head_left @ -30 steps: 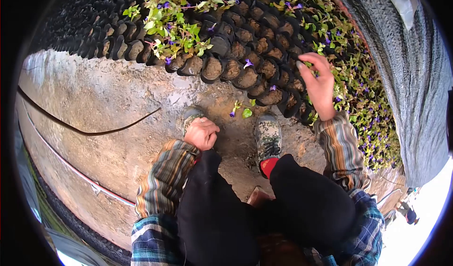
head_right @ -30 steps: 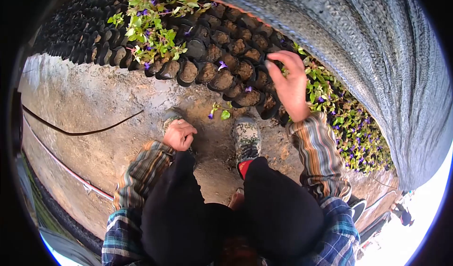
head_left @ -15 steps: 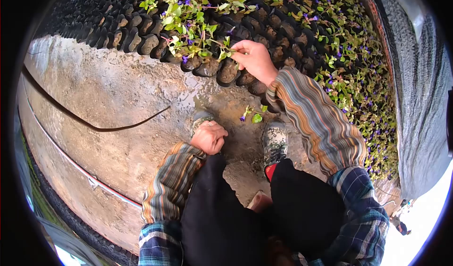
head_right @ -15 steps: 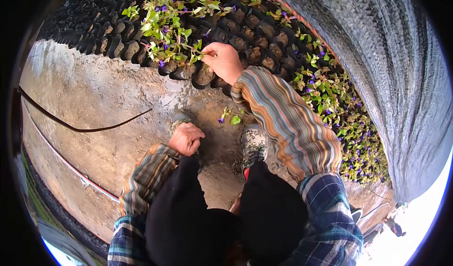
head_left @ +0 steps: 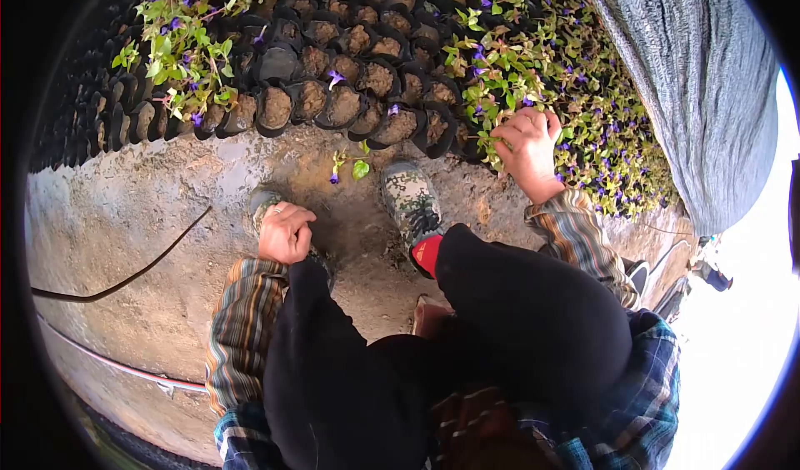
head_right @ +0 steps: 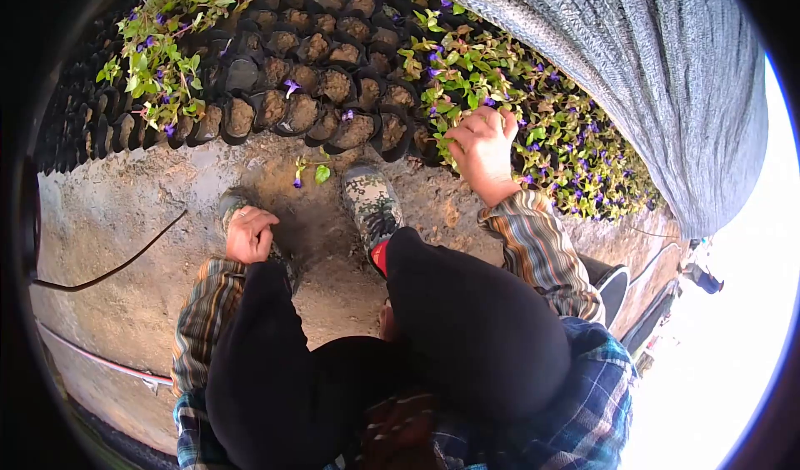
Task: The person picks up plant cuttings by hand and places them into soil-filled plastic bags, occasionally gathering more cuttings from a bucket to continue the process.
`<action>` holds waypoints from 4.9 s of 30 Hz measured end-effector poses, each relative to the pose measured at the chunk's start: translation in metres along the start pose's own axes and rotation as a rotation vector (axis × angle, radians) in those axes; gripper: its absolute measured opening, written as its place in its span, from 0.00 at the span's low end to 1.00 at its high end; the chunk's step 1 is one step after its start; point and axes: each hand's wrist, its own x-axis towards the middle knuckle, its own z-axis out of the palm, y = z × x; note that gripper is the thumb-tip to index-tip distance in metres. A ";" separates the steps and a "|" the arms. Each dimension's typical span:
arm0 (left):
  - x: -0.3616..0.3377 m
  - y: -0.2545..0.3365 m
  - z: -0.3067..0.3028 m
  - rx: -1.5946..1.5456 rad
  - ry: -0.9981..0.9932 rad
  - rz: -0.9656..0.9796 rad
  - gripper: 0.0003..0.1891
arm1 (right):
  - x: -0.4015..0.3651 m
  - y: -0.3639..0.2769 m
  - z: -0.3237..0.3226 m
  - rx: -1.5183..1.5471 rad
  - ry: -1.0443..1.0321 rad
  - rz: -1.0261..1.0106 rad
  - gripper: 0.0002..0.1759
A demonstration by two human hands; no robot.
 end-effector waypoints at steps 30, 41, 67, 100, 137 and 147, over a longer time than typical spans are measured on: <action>-0.006 0.002 -0.002 -0.025 0.116 -0.060 0.08 | 0.315 -0.270 0.087 0.177 0.101 -0.882 0.08; -0.006 0.007 -0.006 -0.072 0.063 -0.066 0.08 | 0.189 -0.128 0.067 1.505 -0.608 0.418 0.11; -0.052 0.029 -0.008 0.241 0.278 -0.390 0.07 | 0.022 -0.049 0.088 0.433 -0.041 0.471 0.08; -0.045 0.004 -0.001 0.187 0.329 -0.403 0.05 | 0.170 -0.110 0.055 1.203 -0.115 0.280 0.09; -0.045 0.002 -0.001 0.166 0.316 -0.381 0.05 | 0.064 -0.026 0.082 0.564 -0.291 0.453 0.15; -0.046 0.002 0.001 0.154 0.323 -0.427 0.04 | 0.221 -0.156 0.010 0.570 -0.314 -0.287 0.10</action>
